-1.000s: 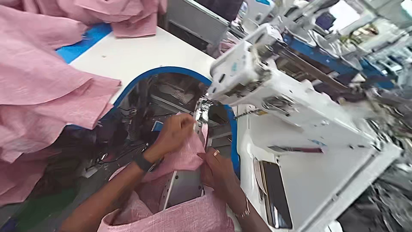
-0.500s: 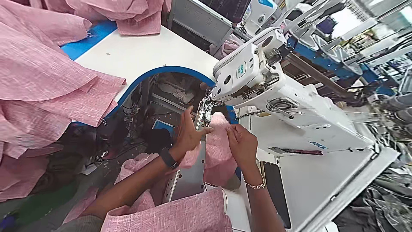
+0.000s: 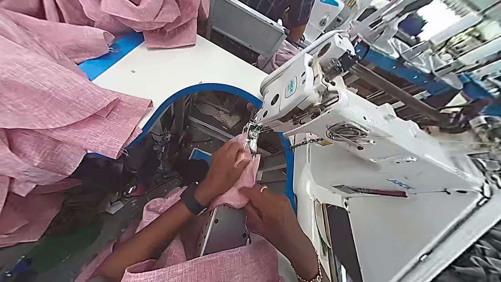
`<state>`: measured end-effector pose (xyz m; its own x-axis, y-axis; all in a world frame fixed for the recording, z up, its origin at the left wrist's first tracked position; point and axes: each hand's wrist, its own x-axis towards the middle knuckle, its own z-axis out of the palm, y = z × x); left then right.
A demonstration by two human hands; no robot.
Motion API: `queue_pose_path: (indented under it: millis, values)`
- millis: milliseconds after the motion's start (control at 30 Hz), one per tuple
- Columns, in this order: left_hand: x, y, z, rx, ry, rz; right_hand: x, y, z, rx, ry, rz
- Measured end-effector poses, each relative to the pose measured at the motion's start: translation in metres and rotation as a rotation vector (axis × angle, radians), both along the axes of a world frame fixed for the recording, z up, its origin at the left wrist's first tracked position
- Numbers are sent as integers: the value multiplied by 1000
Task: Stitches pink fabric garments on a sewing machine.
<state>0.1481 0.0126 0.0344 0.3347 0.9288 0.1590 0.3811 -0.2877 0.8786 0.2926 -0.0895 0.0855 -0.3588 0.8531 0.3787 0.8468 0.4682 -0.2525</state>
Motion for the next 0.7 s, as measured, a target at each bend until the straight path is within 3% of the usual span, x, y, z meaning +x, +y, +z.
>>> queue_pose_path:
  millis: [100, 200, 267, 400, 533, 700]
  values:
    - [16, 11, 4, -28, 101, -9, 26, 16, 8, -175, -12, -373]
    - [12, 2, 11, -142, 193, -61, 59, 37, 0, -44, 41, -566]
    - [10, -5, 8, -86, 165, -55, 43, 42, -6, 35, 67, -462]
    - [2, -13, -13, 215, 134, -35, 21, 47, -25, 150, 174, -287]
    - [1, -14, -18, 295, 195, -82, 28, 47, -30, -31, 365, -219]
    - [4, 0, -15, 365, 203, -147, 25, 43, -31, -100, 210, -170]
